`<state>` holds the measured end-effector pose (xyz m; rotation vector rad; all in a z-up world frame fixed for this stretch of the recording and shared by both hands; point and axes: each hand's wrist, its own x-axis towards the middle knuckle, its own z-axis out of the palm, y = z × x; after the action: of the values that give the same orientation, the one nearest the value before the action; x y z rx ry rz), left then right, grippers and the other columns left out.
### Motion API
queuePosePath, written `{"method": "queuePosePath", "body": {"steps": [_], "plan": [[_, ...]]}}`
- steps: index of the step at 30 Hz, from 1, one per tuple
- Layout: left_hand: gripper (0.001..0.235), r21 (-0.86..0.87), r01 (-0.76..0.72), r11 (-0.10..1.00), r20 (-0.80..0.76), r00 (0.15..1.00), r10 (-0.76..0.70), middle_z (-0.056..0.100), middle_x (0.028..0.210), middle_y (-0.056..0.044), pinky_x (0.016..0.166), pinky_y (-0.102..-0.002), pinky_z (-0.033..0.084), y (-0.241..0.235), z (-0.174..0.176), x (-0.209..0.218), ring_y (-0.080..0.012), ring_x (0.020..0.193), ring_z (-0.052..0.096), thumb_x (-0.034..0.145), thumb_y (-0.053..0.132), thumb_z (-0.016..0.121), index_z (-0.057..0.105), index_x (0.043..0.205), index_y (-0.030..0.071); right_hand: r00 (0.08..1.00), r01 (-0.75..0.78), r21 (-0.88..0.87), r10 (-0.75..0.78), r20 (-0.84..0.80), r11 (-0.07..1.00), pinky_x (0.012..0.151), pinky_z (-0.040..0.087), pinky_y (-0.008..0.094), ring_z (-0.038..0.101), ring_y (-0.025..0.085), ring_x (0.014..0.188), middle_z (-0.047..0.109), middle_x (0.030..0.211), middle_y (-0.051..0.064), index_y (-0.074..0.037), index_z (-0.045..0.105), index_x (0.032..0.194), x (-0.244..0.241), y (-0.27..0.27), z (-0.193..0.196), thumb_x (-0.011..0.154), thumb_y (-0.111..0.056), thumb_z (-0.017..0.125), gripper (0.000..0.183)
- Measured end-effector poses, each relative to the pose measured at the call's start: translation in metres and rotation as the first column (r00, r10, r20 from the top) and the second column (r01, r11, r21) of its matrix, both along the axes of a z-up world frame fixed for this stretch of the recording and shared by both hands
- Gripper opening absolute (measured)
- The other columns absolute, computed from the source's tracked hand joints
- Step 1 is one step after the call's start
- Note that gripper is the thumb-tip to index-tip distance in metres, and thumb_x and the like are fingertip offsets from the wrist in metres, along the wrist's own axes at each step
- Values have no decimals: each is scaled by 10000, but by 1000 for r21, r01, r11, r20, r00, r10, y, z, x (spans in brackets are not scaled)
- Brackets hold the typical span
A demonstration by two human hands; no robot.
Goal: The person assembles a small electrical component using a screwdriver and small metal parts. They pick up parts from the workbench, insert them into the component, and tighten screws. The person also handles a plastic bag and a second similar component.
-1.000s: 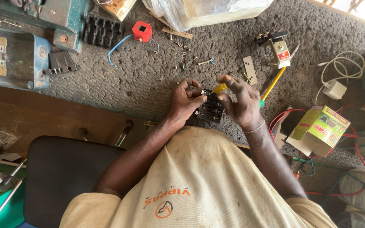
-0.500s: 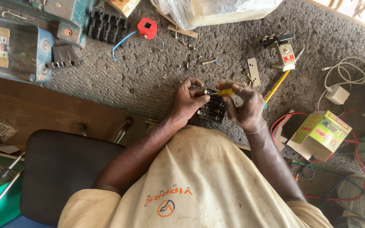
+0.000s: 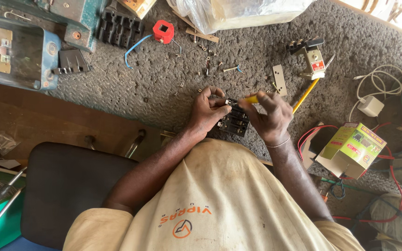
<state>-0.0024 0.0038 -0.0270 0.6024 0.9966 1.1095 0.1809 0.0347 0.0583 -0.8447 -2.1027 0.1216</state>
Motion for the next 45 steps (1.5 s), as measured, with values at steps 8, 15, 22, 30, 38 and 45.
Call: {"method": "queuePosePath", "body": {"steps": [8,15,22,30,38,45], "plan": [[370,25,-5,1000,-17,1000,6,713,939,-69,756,-225,607,-1,-5,0,-93,874,699,843,-95,755,551,1117,46,982,-169,-162,153,-107,972,733,628,300,755,220,961,732,1129,156,-99,424,1325,0,1,2,1080,-30,742,408],[373,14,-3,1000,-4,1000,3,705,926,-64,729,-225,590,-1,-6,0,-85,852,686,838,-96,753,551,1113,56,993,-113,-234,118,6,966,754,633,389,738,309,964,707,1064,226,-46,485,1222,1,3,28,883,-56,774,446],[360,31,-5,1000,-25,1000,5,708,928,-50,750,-226,598,-1,-6,1,-80,863,690,834,-88,749,550,1100,50,1000,-15,-226,16,-1,974,721,631,347,769,217,941,718,1026,91,-83,456,1279,3,1,20,1001,-157,825,468],[349,31,8,999,-19,1000,-7,716,917,-67,762,-224,591,-1,-2,-1,-80,867,687,838,-80,734,549,1103,52,975,-189,-277,213,57,942,773,648,348,763,218,949,730,1163,130,-69,456,1244,4,0,19,992,-82,740,379],[353,46,-1,999,-7,1000,1,688,920,-61,753,-227,586,-1,-7,-1,-81,866,675,843,-87,747,556,1113,37,976,-171,-357,207,65,918,715,637,360,754,260,893,697,1096,110,-75,540,1245,-2,2,46,956,-56,741,352],[370,32,-17,999,16,1000,17,724,922,-67,719,-215,579,-2,-11,3,-72,838,678,824,-106,708,537,1118,41,982,-103,-369,154,109,924,637,628,342,751,215,802,736,1009,66,-81,541,1144,-6,-3,34,960,-115,783,307]]}}
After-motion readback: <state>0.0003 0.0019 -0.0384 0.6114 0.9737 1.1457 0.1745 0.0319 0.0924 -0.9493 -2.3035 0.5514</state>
